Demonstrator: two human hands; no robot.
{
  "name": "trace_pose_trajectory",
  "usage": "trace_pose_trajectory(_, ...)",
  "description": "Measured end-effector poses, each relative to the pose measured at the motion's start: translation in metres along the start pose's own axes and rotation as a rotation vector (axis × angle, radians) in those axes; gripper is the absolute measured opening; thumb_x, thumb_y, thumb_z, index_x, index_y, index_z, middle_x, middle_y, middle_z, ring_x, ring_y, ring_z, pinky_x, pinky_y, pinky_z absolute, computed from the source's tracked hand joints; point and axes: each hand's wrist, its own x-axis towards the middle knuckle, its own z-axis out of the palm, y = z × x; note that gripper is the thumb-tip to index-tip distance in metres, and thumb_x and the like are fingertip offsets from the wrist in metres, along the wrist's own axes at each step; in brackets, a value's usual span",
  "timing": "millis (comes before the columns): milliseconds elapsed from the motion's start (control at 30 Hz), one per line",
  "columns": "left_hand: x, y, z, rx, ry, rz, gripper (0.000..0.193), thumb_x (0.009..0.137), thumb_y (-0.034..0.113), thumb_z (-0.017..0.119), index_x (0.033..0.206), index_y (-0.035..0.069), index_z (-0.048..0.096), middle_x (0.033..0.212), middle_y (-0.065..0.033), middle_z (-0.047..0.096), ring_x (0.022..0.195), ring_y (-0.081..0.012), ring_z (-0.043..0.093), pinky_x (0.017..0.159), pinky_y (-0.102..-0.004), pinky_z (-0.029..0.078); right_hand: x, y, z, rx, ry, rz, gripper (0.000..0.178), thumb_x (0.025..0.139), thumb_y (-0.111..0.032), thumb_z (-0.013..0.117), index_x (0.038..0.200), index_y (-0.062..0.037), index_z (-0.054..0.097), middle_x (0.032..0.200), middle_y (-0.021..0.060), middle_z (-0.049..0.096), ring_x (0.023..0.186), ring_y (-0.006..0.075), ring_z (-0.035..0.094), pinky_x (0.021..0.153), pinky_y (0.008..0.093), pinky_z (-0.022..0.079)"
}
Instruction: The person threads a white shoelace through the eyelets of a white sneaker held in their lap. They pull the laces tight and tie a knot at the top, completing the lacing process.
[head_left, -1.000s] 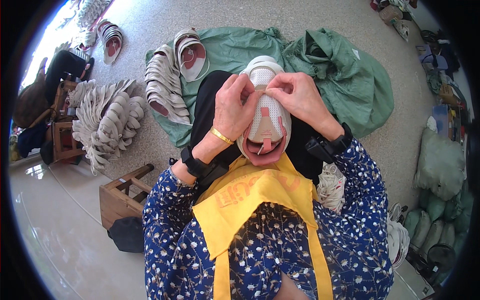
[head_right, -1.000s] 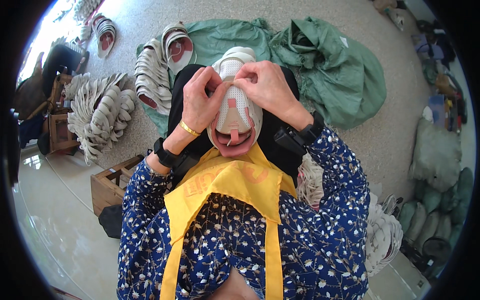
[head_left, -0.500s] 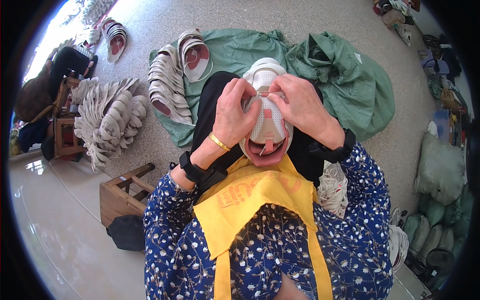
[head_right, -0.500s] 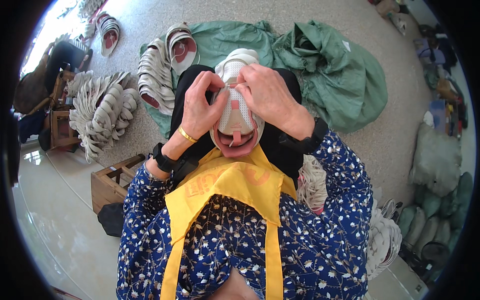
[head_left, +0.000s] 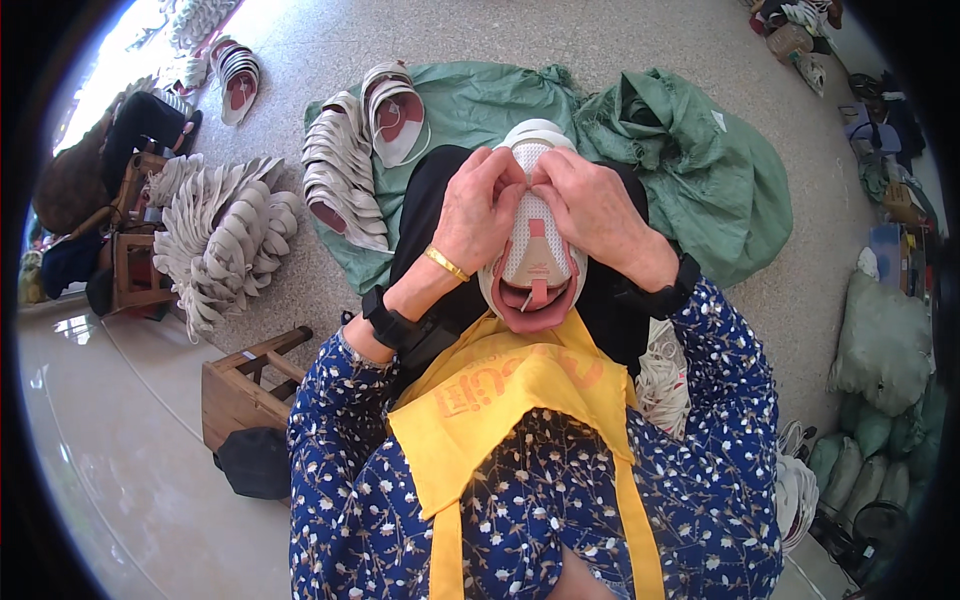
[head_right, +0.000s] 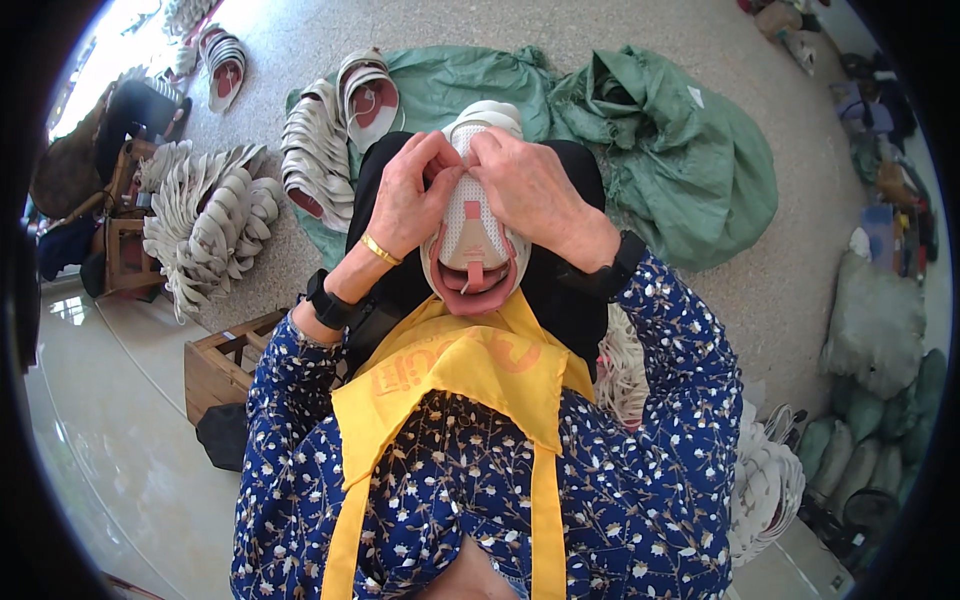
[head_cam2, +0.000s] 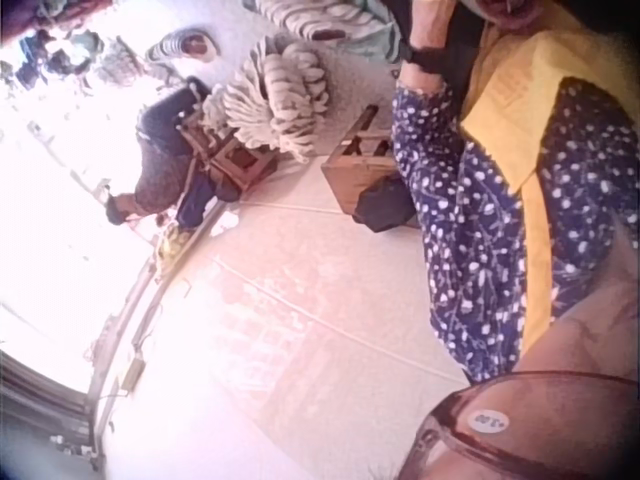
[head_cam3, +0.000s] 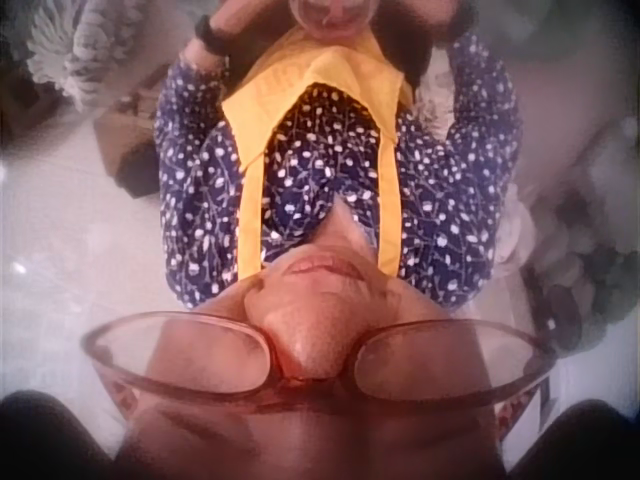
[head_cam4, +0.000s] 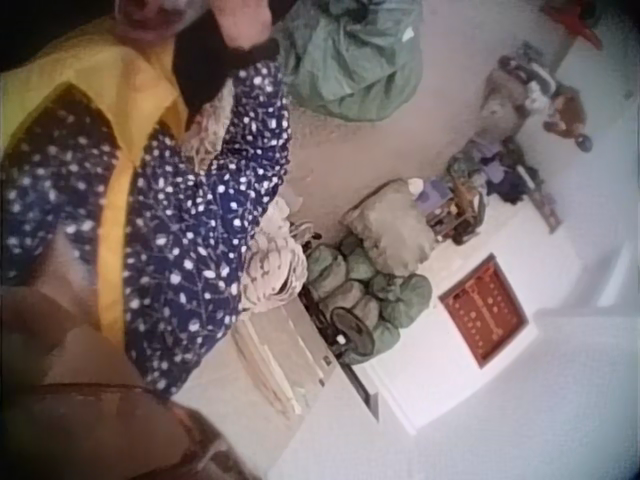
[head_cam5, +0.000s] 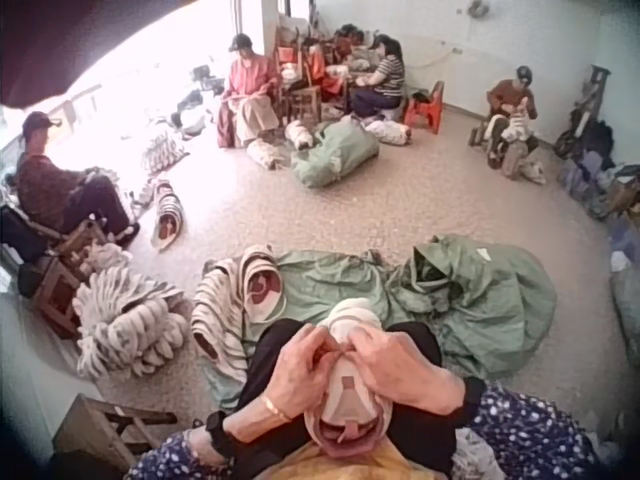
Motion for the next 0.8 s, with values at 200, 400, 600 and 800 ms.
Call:
trace_pose_trajectory(200,0.002,-0.011,-0.006,0.059,0.001,0.065,0.009,0.089,-0.004,0.063,0.095,0.000,0.057,0.083,-0.0086,0.057,0.070,-0.0178,0.055,0.064,-0.0315,0.046,-0.005,-0.004,-0.014,0.132,-0.019,0.187,0.012,0.091,-0.010,0.066,0.098,-0.0014,0.063,0.092,0.0178,0.067,0.084,0.0396,0.068,0.071,0.0484,0.054)
trace_pose_trajectory(400,-0.008,-0.037,-0.086,-0.183,-0.094,-0.236,0.005,0.098,0.003,0.062,0.095,0.003,0.059,0.083,0.0005,0.060,0.073,-0.0089,0.055,0.068,-0.0252,0.049,-0.028,-0.006,-0.026,0.186,-0.010,0.268,0.019,0.087,-0.003,0.067,0.106,-0.0032,0.065,0.094,0.0173,0.068,0.087,0.0394,0.069,0.073,0.0483,0.054)
trace_pose_trajectory(600,-0.047,-0.068,-0.134,-0.273,-0.032,-0.476,0.005,0.099,0.007,0.064,0.096,0.005,0.061,0.081,0.0023,0.061,0.074,-0.0069,0.058,0.070,-0.0240,0.049,-0.044,-0.002,-0.015,-0.103,0.067,0.174,0.028,0.089,0.000,0.065,0.117,-0.0056,0.063,0.102,0.0163,0.069,0.086,0.0382,0.070,0.072,0.0449,0.057)
trace_pose_trajectory(800,-0.047,-0.039,-0.089,0.501,0.054,0.028,0.025,0.080,-0.006,0.067,0.102,0.001,0.056,0.100,-0.0164,0.059,0.099,-0.0387,0.054,0.087,-0.0446,0.047,-0.048,0.001,-0.010,-0.052,0.144,0.179,0.020,0.093,-0.003,0.065,0.113,-0.0043,0.064,0.098,0.0168,0.069,0.085,0.0383,0.069,0.070,0.0451,0.057)
